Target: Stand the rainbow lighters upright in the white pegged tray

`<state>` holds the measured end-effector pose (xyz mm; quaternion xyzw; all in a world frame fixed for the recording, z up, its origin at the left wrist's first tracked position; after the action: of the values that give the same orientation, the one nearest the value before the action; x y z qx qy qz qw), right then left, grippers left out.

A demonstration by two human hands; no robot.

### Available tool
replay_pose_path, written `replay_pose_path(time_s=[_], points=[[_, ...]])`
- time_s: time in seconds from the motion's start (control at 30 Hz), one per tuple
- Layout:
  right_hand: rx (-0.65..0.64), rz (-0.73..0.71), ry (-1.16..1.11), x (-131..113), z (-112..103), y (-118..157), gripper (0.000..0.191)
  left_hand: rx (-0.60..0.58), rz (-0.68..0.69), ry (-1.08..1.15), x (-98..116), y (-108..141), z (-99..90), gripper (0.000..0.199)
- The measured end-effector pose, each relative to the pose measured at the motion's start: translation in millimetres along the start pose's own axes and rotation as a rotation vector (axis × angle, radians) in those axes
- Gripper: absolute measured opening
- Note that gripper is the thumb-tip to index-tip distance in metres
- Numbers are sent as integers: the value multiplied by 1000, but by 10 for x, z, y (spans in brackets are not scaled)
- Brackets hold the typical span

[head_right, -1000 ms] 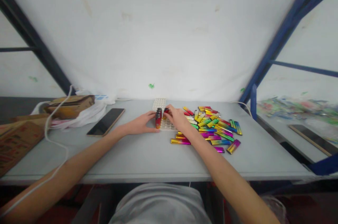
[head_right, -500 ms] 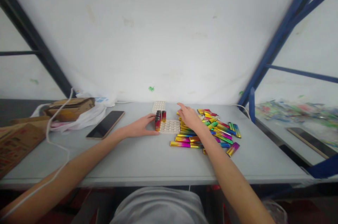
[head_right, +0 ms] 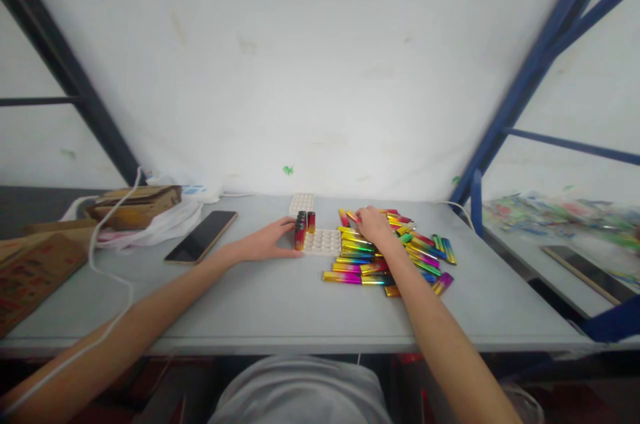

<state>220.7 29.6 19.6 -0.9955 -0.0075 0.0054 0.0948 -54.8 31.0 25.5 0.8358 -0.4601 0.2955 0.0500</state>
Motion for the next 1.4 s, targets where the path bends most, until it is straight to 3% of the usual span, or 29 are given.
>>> replay_pose_path(time_s=[0.13, 0.23, 0.33, 0.4, 0.6, 0.7, 0.8, 0.93, 1.1, 1.3, 1.4], points=[[164, -4, -214, -6, -80, -19, 27, 18, 10, 3, -16, 1, -4, 69], [263, 64, -636, 0, -153, -26, 28, 4, 0, -13, -30, -2, 8, 71], [247, 110, -1226, -67, -173, -12, 41, -6, -5, -21, -32, -4, 16, 72], [220, 108, -1503, -155, -198, 13, 43, -2, 0, -16, -28, -5, 14, 71], [95, 30, -1730, -467, -295, 134, 39, 12, 23, -7, -19, 0, 10, 69], [11, -50, -1755, -637, -339, 197, 41, 24, 34, 1, -12, 3, 6, 69], [-11, -42, -1647, -727, -323, 229, 41, 26, 41, 8, -6, 4, 7, 69], [92, 68, -1353, -713, -240, 228, 51, 18, 37, 4, -5, 4, 8, 67], [244, 37, -982, -746, -242, 246, 53, 7, 50, 0, 14, 2, 4, 62], [316, -8, -910, -795, -290, 272, 40, -1, 36, 2, 7, -2, 7, 63], [288, -17, -920, -810, -289, 272, 41, -8, 27, 3, -2, -3, 13, 64]])
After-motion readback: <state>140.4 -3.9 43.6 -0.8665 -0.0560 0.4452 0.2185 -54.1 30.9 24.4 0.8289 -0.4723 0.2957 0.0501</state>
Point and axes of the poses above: each hand's wrist, its own y-axis away from the middle knuckle, its own z-axis out of the palm, x = y × z, the point moved 6 cm from there along -y, towards the middle knuckle, and after that the axes turned 6 degrees about y, right-handed, at the moved point
